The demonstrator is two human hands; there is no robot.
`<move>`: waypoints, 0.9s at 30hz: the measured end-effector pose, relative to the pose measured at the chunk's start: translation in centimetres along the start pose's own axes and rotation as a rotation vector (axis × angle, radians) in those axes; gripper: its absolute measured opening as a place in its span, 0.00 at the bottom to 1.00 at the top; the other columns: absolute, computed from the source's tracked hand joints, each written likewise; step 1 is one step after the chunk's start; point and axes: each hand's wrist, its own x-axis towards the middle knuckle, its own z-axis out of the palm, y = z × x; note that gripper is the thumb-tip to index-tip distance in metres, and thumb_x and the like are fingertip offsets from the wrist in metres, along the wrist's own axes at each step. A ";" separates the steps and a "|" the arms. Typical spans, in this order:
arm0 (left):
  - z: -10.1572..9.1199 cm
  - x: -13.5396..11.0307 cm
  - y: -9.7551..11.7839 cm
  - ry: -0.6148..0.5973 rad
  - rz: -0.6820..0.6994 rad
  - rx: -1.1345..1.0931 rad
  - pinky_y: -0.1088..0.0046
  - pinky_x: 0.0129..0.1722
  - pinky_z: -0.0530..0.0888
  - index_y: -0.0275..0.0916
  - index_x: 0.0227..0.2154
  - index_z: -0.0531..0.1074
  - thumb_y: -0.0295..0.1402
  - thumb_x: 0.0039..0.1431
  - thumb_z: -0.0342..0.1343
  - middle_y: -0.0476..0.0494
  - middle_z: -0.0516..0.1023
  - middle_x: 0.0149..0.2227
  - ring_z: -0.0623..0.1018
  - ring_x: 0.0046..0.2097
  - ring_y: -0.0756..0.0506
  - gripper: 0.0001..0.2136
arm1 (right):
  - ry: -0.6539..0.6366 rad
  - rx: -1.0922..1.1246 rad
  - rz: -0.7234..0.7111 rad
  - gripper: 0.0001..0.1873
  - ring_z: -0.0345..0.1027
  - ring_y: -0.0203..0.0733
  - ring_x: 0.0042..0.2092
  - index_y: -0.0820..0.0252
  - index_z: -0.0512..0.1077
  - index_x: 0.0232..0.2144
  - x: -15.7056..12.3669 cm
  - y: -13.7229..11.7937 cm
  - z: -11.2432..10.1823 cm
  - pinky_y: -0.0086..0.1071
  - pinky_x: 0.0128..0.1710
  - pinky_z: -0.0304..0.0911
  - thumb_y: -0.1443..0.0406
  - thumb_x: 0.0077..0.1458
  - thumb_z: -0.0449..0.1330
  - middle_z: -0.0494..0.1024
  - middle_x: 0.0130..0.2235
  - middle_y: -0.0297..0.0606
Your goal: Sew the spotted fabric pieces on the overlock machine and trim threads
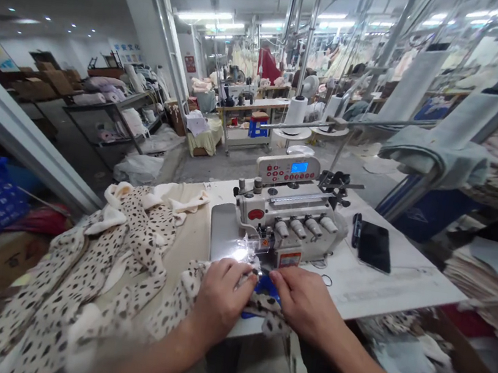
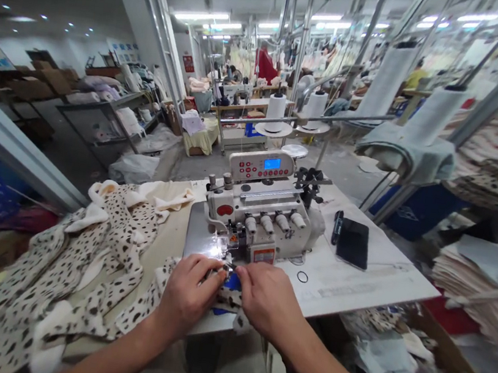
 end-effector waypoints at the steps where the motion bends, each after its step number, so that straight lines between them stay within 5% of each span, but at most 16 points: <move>1: 0.0 0.0 -0.1 0.006 0.009 0.008 0.63 0.41 0.69 0.39 0.41 0.76 0.27 0.64 0.57 0.41 0.78 0.44 0.73 0.45 0.42 0.05 | -0.011 -0.101 -0.018 0.22 0.71 0.43 0.30 0.59 0.74 0.25 0.1 -0.2 0.1 0.33 0.32 0.54 0.63 0.67 0.47 0.79 0.27 0.40; 8: 0.1 -0.2 -0.3 0.028 0.033 0.019 0.63 0.41 0.68 0.39 0.40 0.76 0.27 0.63 0.58 0.42 0.78 0.44 0.72 0.44 0.42 0.05 | -0.034 -0.402 0.003 0.18 0.74 0.43 0.29 0.56 0.76 0.26 0.0 -1.2 0.5 0.34 0.26 0.46 0.64 0.66 0.53 0.81 0.28 0.38; 23: 0.3 -0.6 0.0 0.028 0.022 0.038 0.60 0.42 0.70 0.40 0.42 0.75 0.26 0.62 0.58 0.41 0.79 0.47 0.73 0.45 0.42 0.07 | -0.048 -0.461 0.020 0.16 0.73 0.42 0.26 0.57 0.76 0.25 0.6 -1.9 0.3 0.35 0.24 0.42 0.65 0.64 0.54 0.80 0.26 0.40; 27: 0.2 -1.1 0.8 0.011 -0.052 0.037 0.54 0.50 0.70 0.39 0.47 0.75 0.29 0.64 0.57 0.39 0.77 0.51 0.73 0.51 0.39 0.09 | -0.051 -0.481 0.021 0.16 0.73 0.42 0.25 0.57 0.75 0.25 0.7 -2.0 0.6 0.34 0.24 0.40 0.66 0.63 0.55 0.80 0.26 0.40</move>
